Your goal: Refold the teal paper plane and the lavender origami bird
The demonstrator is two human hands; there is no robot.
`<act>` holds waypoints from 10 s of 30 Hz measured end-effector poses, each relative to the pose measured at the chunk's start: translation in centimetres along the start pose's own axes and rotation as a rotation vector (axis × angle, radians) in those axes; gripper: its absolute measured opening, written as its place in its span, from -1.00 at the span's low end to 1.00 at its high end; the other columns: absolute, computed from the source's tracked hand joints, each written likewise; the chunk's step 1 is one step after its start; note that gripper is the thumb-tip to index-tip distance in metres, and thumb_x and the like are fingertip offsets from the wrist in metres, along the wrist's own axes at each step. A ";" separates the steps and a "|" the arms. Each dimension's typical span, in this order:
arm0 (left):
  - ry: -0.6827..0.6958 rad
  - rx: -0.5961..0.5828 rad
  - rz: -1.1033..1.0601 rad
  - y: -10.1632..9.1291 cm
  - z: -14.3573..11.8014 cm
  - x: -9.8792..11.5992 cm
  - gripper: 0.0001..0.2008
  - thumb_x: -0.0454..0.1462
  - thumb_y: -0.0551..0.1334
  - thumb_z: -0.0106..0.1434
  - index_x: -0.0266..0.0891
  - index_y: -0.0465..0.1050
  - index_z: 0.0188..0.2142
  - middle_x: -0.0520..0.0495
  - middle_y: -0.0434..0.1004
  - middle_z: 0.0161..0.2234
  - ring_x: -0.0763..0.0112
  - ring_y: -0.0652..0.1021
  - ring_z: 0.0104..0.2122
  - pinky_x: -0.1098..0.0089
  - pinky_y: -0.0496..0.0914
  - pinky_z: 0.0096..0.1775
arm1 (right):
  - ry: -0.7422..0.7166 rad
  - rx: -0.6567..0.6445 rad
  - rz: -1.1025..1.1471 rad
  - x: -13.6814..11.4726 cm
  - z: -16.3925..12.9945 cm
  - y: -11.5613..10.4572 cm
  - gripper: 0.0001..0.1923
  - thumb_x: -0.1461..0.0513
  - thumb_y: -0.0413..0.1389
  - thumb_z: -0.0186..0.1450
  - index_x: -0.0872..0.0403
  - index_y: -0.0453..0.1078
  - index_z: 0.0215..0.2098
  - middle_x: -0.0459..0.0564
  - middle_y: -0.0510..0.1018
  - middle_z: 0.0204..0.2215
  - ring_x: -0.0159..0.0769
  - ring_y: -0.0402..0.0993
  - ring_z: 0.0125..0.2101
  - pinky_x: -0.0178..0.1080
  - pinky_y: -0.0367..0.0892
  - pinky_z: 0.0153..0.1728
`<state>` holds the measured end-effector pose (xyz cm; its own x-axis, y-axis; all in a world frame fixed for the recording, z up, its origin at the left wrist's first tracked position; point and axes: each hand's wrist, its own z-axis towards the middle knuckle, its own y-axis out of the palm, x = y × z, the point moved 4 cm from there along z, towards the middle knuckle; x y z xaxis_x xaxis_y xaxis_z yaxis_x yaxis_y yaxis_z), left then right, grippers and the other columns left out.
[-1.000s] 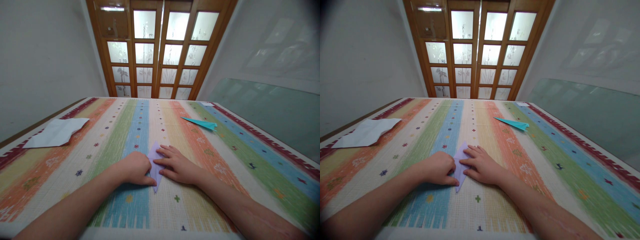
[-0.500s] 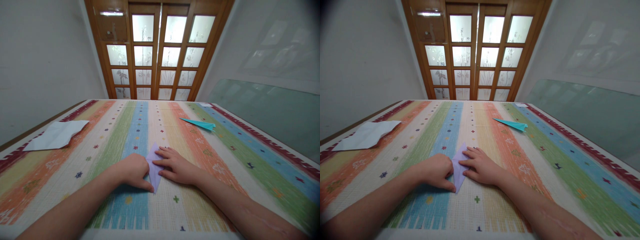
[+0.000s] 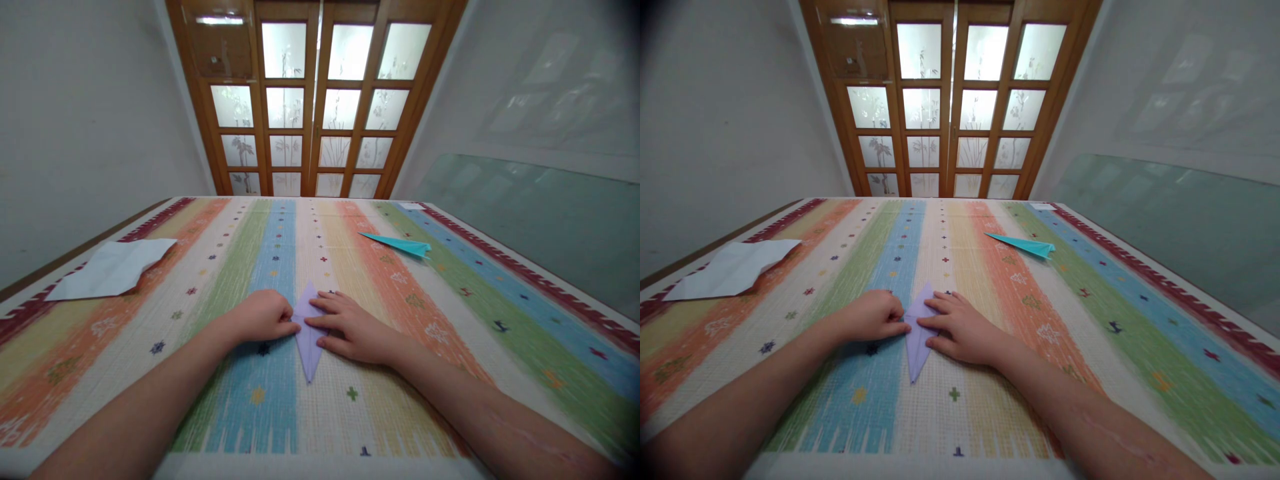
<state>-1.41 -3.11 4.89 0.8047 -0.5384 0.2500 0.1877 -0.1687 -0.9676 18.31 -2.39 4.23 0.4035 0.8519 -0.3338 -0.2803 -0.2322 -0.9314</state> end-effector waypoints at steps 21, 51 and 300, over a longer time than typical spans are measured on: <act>-0.081 0.173 0.000 0.2 0.3 -1.6 -0.67 -0.10 0.13 0.32 -0.23 0.42 -0.49 -0.04 0.45 -0.48 0.38 0.40 -0.46 0.40 0.19 -0.38 | 0.021 0.008 -0.024 -0.1 0.1 -0.1 -0.61 0.11 0.06 0.39 -0.21 0.36 0.18 0.04 0.29 0.25 -0.01 0.11 0.27 0.18 0.00 0.22; -0.060 0.288 -0.391 1.2 0.9 -0.2 -0.88 -0.37 0.27 0.12 -0.20 0.41 -0.31 0.04 0.47 -0.37 0.39 0.44 -0.34 0.40 0.30 -0.27 | 0.148 0.313 0.100 1.7 0.0 -0.1 -0.83 0.23 0.25 0.21 0.00 0.49 -0.21 0.07 0.48 0.06 -0.06 0.26 0.18 0.08 0.15 0.19; 0.065 0.422 -0.348 0.7 0.5 -0.6 -0.68 -0.54 0.09 0.09 -0.20 0.49 -0.28 -0.06 0.49 -0.22 0.32 0.47 -0.15 0.30 0.31 -0.04 | 0.329 0.361 0.038 2.5 -0.6 -1.2 -0.92 0.22 0.11 0.31 0.05 0.42 -0.31 -0.03 0.51 -0.39 -0.28 0.39 -0.33 -0.25 0.20 -0.30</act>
<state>-1.44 -2.46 4.06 0.6206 -0.5622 0.5466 0.6571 -0.0076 -0.7538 20.13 -0.26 4.41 0.6250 0.6386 -0.4489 -0.5606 -0.0329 -0.8274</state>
